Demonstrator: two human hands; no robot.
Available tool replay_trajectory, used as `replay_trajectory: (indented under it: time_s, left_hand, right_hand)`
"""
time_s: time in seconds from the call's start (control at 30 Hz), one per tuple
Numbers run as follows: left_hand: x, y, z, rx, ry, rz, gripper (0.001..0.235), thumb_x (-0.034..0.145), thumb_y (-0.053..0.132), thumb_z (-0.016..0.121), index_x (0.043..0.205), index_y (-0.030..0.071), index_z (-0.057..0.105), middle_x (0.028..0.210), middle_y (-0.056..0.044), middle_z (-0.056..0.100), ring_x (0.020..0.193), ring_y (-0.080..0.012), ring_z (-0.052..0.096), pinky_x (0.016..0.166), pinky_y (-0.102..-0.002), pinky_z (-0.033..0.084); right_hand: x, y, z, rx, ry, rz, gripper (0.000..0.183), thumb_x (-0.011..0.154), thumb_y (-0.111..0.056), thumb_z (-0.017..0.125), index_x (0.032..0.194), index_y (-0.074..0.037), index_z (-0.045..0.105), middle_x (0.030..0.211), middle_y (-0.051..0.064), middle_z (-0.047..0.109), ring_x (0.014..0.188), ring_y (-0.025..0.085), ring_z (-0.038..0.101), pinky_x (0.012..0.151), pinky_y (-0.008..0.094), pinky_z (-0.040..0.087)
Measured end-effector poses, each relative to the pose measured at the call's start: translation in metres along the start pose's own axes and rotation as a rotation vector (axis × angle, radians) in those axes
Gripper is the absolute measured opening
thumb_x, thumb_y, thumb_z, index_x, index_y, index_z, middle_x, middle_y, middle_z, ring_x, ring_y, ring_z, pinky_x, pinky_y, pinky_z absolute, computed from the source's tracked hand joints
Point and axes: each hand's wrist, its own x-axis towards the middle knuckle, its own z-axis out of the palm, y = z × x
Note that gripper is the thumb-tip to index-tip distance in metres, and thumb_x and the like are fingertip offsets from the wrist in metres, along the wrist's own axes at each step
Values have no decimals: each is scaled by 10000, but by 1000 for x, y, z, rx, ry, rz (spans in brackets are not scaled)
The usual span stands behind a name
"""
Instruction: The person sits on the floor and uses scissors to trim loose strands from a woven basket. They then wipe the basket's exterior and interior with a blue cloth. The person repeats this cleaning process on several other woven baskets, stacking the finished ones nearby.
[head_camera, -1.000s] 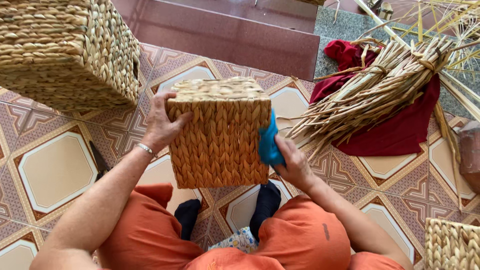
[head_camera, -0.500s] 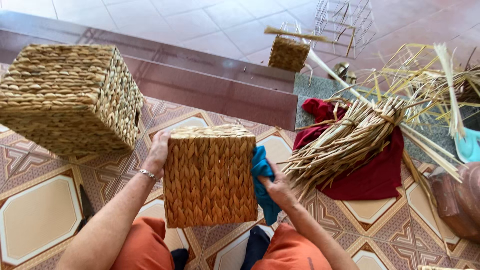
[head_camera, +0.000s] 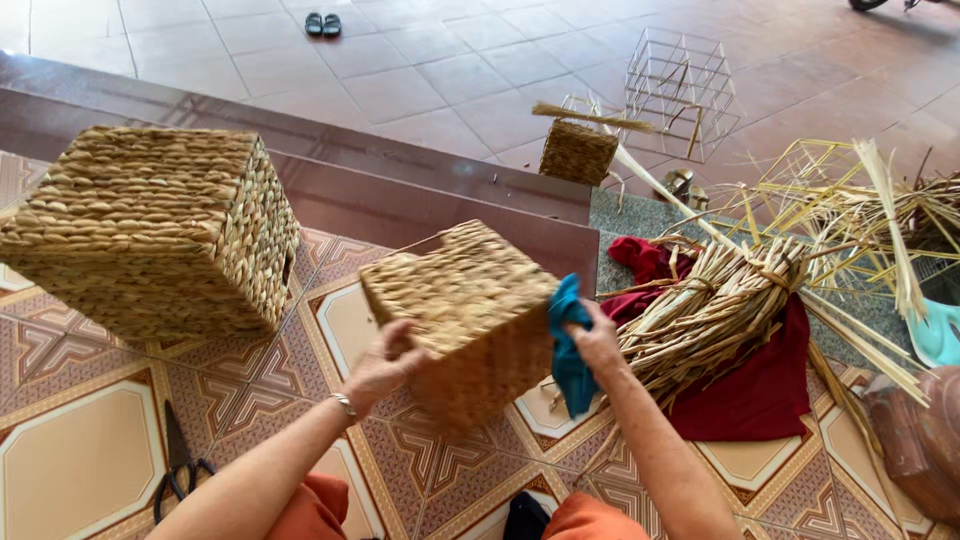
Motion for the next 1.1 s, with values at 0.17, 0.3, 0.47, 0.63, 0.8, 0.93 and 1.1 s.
replay_trajectory:
  time_s: [0.17, 0.3, 0.47, 0.63, 0.8, 0.93, 1.1]
  left_hand:
    - [-26, 2, 54, 758, -285, 5, 595, 885, 392, 774, 1416, 274, 535, 1286, -179, 457, 1181, -340, 533, 997, -429, 493]
    - [-13, -30, 64, 795, -191, 99, 681, 828, 344, 800, 1398, 213, 452, 1253, -207, 463, 1073, -376, 591, 931, -458, 536]
    - [29, -86, 46, 129, -19, -24, 570, 986, 463, 605, 1445, 132, 535, 1106, -202, 666, 1020, -394, 640, 856, -494, 550]
    - [28, -53, 21, 1154, 7, 422, 652, 752, 148, 749, 1366, 196, 537, 1049, -105, 635, 1056, -336, 593, 812, -523, 482]
    - [27, -38, 22, 1194, 86, 480, 447, 855, 261, 780, 1272, 298, 621, 1096, -72, 610, 1132, -285, 548, 890, -464, 472]
    - [44, -30, 1, 1020, 191, 489, 886, 593, 411, 910, 1378, 273, 524, 1437, -167, 437, 1370, -364, 399, 1087, -569, 359]
    - [65, -41, -11, 903, 132, 94, 1485, 479, 675, 943, 1607, 214, 93, 1664, -205, 22, 1520, -432, 100, 1151, -702, 119]
  right_hand:
    - [-11, -7, -11, -559, 324, -533, 634, 898, -153, 777, 1471, -38, 532, 1304, 242, 628, 1164, 415, 612, 979, 467, 505]
    - [-79, -32, 45, -894, 8, -767, 601, 904, -133, 743, 1465, -97, 532, 1225, 149, 641, 1030, 323, 642, 842, 452, 564]
    - [-156, -63, 70, -871, -355, -1183, 641, 780, -105, 781, 1388, -212, 605, 1163, 136, 659, 977, 286, 673, 675, 382, 591]
    - [-85, -39, 22, -1139, -19, -1003, 615, 849, -163, 840, 1420, -201, 615, 1137, 144, 672, 900, 286, 686, 659, 367, 618]
    - [-20, -15, -28, -1134, 273, -629, 559, 869, -183, 769, 1395, -132, 587, 968, 166, 642, 814, 312, 649, 646, 448, 578]
    - [-54, -30, 20, -1154, 44, -615, 577, 891, -68, 705, 1448, -86, 557, 949, 161, 643, 790, 289, 636, 641, 432, 568]
    - [-119, -67, 77, -924, -358, -1053, 550, 810, -84, 720, 1337, -159, 584, 953, 160, 662, 842, 291, 667, 611, 423, 597]
